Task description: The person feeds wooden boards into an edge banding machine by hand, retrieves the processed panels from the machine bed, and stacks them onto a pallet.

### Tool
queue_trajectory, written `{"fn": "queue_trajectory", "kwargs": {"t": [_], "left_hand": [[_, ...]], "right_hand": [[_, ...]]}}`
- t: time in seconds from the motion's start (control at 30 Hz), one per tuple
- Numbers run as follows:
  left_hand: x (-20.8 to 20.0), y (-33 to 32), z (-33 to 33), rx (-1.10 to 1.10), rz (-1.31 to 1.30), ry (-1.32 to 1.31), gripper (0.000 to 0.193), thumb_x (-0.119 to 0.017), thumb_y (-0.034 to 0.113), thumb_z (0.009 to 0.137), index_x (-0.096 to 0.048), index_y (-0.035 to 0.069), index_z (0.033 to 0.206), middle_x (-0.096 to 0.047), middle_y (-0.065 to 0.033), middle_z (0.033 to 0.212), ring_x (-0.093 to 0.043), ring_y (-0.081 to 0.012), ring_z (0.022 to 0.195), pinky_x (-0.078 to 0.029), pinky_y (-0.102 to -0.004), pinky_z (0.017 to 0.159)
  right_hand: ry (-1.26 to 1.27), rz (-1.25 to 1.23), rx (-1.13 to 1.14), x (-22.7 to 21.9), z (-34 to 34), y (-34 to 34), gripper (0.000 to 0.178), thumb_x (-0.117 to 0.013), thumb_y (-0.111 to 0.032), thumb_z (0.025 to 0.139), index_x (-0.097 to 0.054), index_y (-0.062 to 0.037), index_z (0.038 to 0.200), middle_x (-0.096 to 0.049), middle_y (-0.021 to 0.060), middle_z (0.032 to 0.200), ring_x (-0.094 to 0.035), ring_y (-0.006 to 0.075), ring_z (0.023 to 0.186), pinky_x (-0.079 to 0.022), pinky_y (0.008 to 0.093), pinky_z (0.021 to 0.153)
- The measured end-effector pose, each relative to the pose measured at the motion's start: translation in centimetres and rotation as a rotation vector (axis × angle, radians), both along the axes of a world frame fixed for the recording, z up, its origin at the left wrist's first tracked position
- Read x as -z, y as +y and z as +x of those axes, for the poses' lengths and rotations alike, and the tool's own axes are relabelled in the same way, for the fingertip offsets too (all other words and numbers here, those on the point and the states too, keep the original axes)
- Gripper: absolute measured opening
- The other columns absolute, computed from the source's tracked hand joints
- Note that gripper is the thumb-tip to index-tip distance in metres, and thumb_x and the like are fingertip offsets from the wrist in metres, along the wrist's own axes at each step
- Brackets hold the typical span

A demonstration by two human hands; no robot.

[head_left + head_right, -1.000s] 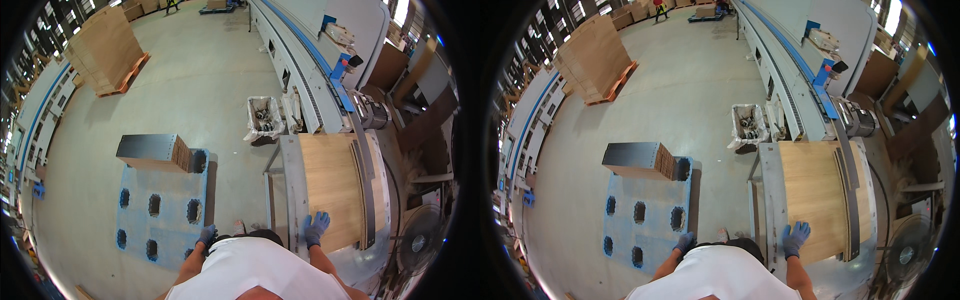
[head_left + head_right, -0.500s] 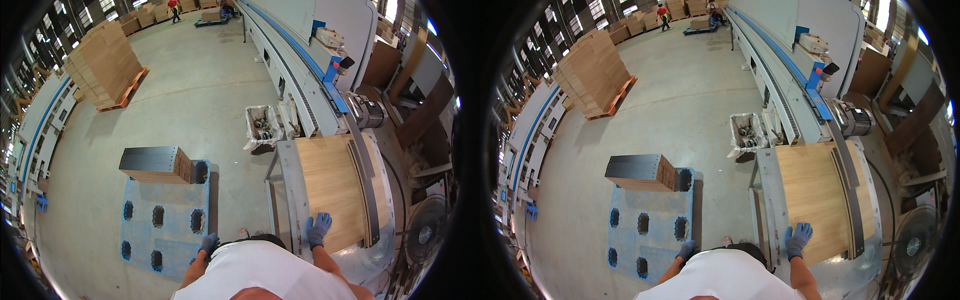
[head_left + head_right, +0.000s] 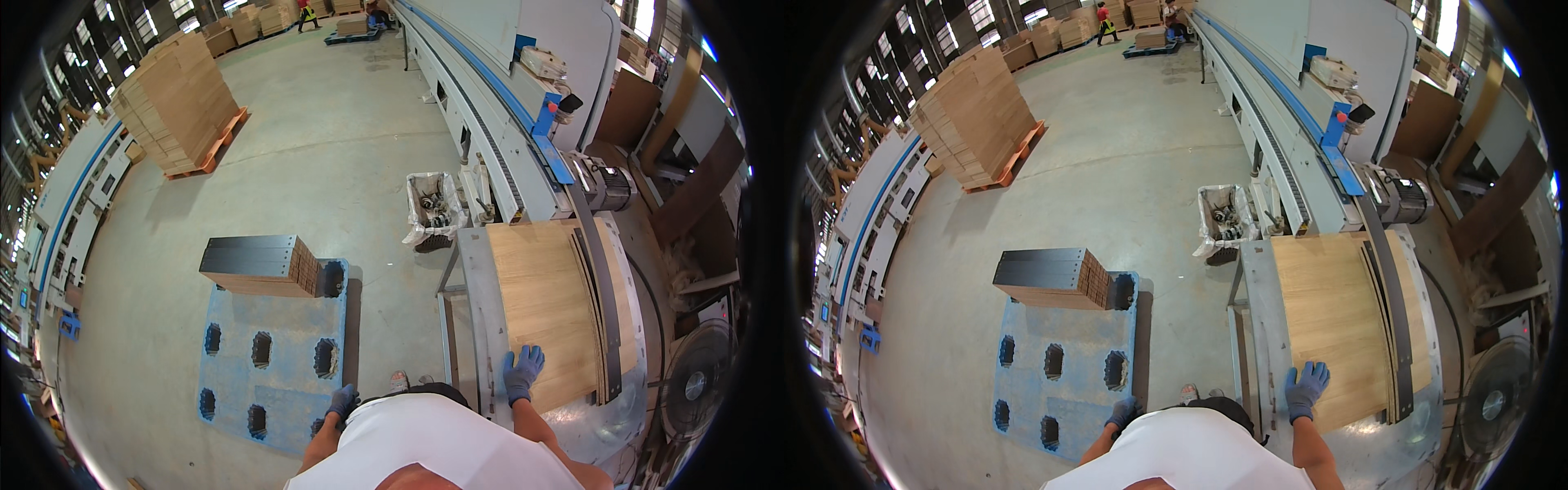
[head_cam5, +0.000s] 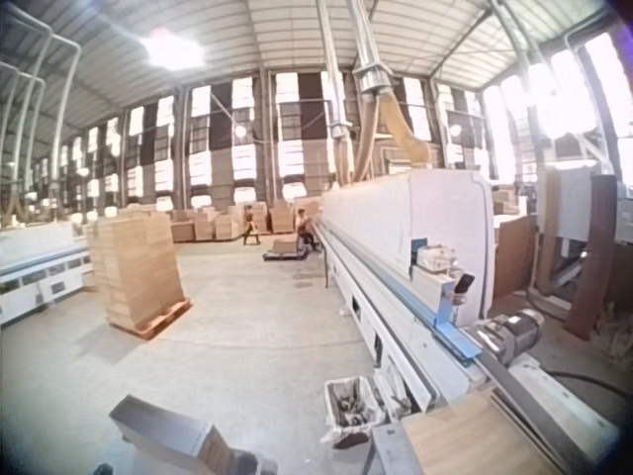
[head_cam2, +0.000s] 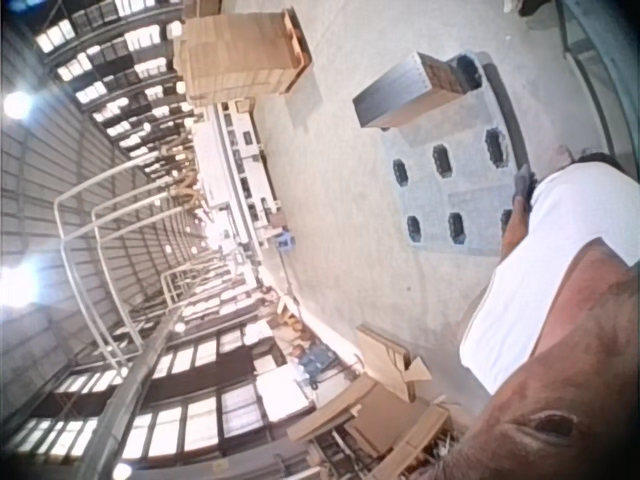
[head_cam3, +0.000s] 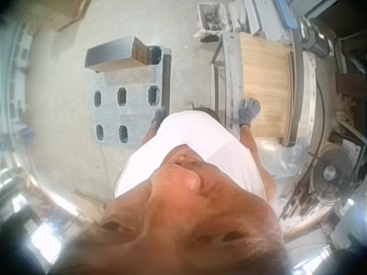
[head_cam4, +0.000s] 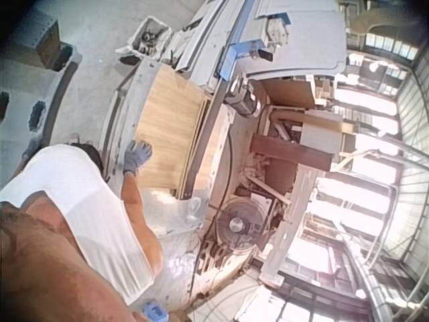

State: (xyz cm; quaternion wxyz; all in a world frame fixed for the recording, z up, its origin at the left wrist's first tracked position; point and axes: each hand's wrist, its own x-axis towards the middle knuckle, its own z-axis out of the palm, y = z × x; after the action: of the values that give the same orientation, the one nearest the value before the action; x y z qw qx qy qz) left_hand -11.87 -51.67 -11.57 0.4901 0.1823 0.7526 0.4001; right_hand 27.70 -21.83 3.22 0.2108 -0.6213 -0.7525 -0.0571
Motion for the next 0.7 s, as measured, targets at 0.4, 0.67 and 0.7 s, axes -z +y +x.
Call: {"fn": "queue_trajectory", "kwargs": {"t": [0.4, 0.67, 0.7], "left_hand": [[1.2, -3.1, -0.9, 0.428, 0.032, 0.607, 0.015, -0.062, 0.017, 0.081, -0.054, 0.007, 0.089, -0.062, -0.0241, 0.080, -0.061, -0.0465, 0.079, -0.048, -0.0522, 0.064], [-1.1, -0.8, -2.0, 0.509, -0.057, 0.553, 0.032, -0.069, 0.035, 0.085, -0.057, 0.006, 0.091, -0.063, -0.0238, 0.083, -0.060, -0.0469, 0.082, -0.048, -0.0504, 0.066], [0.2, -1.4, -2.0, 0.427, -0.071, 0.472, 0.033, -0.069, 0.036, 0.085, -0.057, 0.006, 0.090, -0.063, -0.0239, 0.083, -0.060, -0.0470, 0.083, -0.048, -0.0504, 0.066]], "right_hand": [[0.053, 0.025, -0.029, -1.2, -0.7, -0.1, 0.040, -0.067, -0.026, 0.080, -0.055, 0.0006, 0.109, -0.052, 0.0246, 0.115, -0.046, 0.0428, 0.113, -0.034, 0.0535, 0.102], [0.072, 0.085, 0.017, -0.3, 0.8, -1.1, 0.039, -0.069, -0.026, 0.078, -0.057, -0.0010, 0.105, -0.053, 0.0219, 0.112, -0.048, 0.0411, 0.113, -0.034, 0.0544, 0.102], [0.090, 0.074, -0.006, -0.8, 0.5, -0.7, 0.038, -0.069, -0.026, 0.077, -0.058, -0.0013, 0.104, -0.053, 0.0214, 0.112, -0.048, 0.0410, 0.113, -0.035, 0.0546, 0.102]]}}
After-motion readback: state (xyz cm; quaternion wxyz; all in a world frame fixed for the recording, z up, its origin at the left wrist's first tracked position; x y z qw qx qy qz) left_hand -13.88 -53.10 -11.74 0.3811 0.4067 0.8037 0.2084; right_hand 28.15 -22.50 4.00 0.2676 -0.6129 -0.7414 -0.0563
